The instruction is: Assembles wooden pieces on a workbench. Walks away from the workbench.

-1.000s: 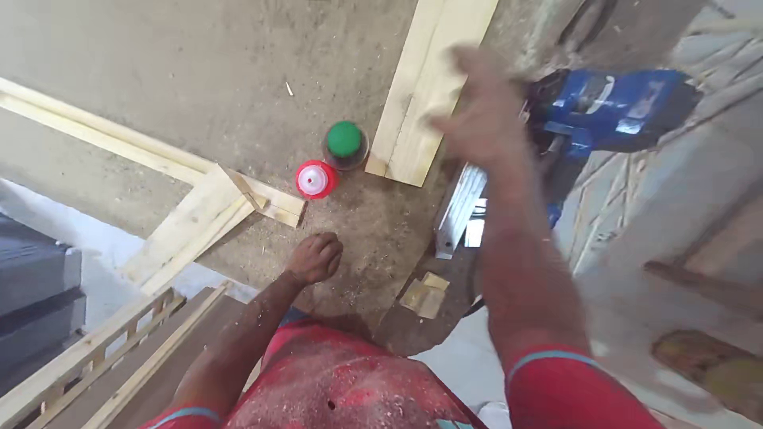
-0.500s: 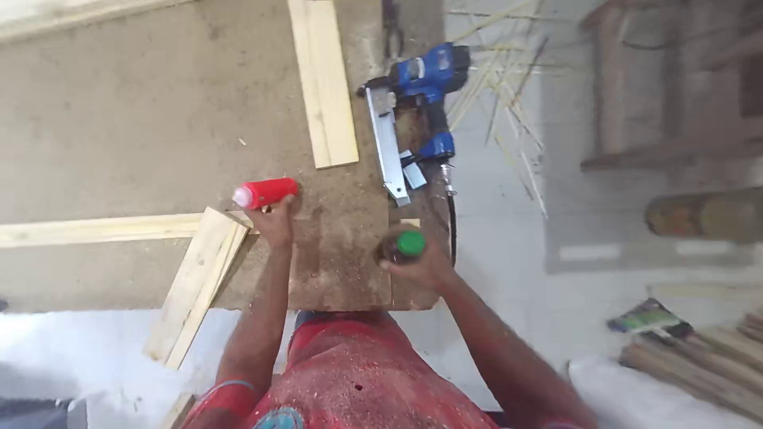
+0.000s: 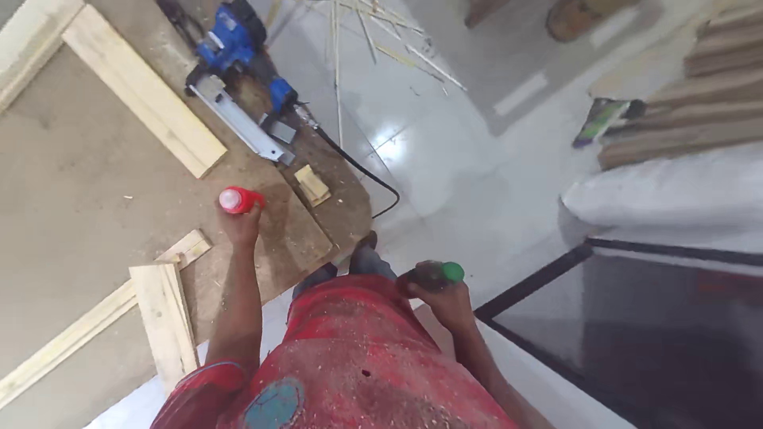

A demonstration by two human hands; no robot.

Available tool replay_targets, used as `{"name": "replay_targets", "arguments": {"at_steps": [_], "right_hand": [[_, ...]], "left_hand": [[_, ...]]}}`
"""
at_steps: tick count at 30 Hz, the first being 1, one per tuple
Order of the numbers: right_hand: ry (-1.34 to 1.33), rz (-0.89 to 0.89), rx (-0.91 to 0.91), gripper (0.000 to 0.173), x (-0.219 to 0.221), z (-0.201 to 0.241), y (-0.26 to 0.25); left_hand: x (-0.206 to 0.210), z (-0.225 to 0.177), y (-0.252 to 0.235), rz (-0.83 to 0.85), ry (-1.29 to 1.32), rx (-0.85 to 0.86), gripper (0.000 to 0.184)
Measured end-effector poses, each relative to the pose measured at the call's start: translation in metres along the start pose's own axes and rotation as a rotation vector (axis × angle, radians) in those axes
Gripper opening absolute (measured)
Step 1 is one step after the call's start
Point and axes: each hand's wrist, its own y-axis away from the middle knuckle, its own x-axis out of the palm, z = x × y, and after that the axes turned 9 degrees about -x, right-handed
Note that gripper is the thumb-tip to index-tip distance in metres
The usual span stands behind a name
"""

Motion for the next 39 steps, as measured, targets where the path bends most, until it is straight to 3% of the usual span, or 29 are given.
{"name": "replay_targets", "arguments": {"at_steps": [4, 7, 9, 11, 14, 18, 22, 24, 26, 29, 31, 33, 36, 39], "right_hand": [[-0.167, -0.122, -0.18, 0.071, -0.054, -0.008, -0.015], [-0.22, -0.115, -0.298, 0.072, -0.107, -0.018, -0.033], [-0.232, -0.113, -0.342, 0.073, -0.147, -0.027, -0.044], [-0.215, -0.111, -0.34, 0.075, -0.186, -0.041, -0.047], [-0.128, -0.13, -0.258, 0.078, -0.234, -0.055, -0.048], [0.015, -0.096, -0.151, 0.081, -0.279, -0.06, -0.058], [0.016, -0.067, -0.082, 0.08, -0.293, -0.066, -0.081], [-0.052, -0.074, -0.079, 0.077, -0.29, -0.068, -0.1], [-0.112, -0.065, -0.07, 0.076, -0.285, -0.066, -0.126], [-0.12, 0.023, -0.038, 0.075, -0.285, -0.057, -0.173], [-0.091, 0.098, -0.032, 0.074, -0.284, -0.051, -0.216], [-0.029, 0.17, -0.023, 0.074, -0.28, -0.046, -0.267], [0.048, 0.262, -0.006, 0.073, -0.275, -0.038, -0.355], [0.102, 0.345, -0.003, 0.071, -0.273, -0.021, -0.447]], "left_hand": [[0.015, -0.002, 0.012, -0.075, -0.052, -0.048, 0.098], [0.023, -0.015, 0.046, -0.085, -0.268, -0.286, 0.092], [0.051, -0.034, 0.081, -0.042, -0.348, -0.382, 0.08], [0.09, -0.054, 0.105, 0.026, -0.345, -0.339, 0.071], [0.16, -0.084, 0.102, 0.021, -0.456, -0.371, 0.091], [0.224, -0.084, 0.074, -0.098, -0.739, -0.46, 0.106], [0.235, -0.083, 0.077, -0.14, -0.77, -0.449, 0.096], [0.228, -0.091, 0.093, -0.078, -0.626, -0.414, 0.094], [0.227, -0.11, 0.12, 0.056, -0.455, -0.347, 0.089], [0.251, -0.132, 0.17, 0.392, -0.25, -0.293, 0.08], [0.291, -0.14, 0.183, 0.604, -0.143, -0.313, 0.083], [0.345, -0.139, 0.174, 0.695, -0.081, -0.372, 0.085], [0.433, -0.127, 0.118, 0.669, -0.086, -0.444, 0.086], [0.496, -0.125, 0.041, 0.592, -0.184, -0.518, 0.085]]}}
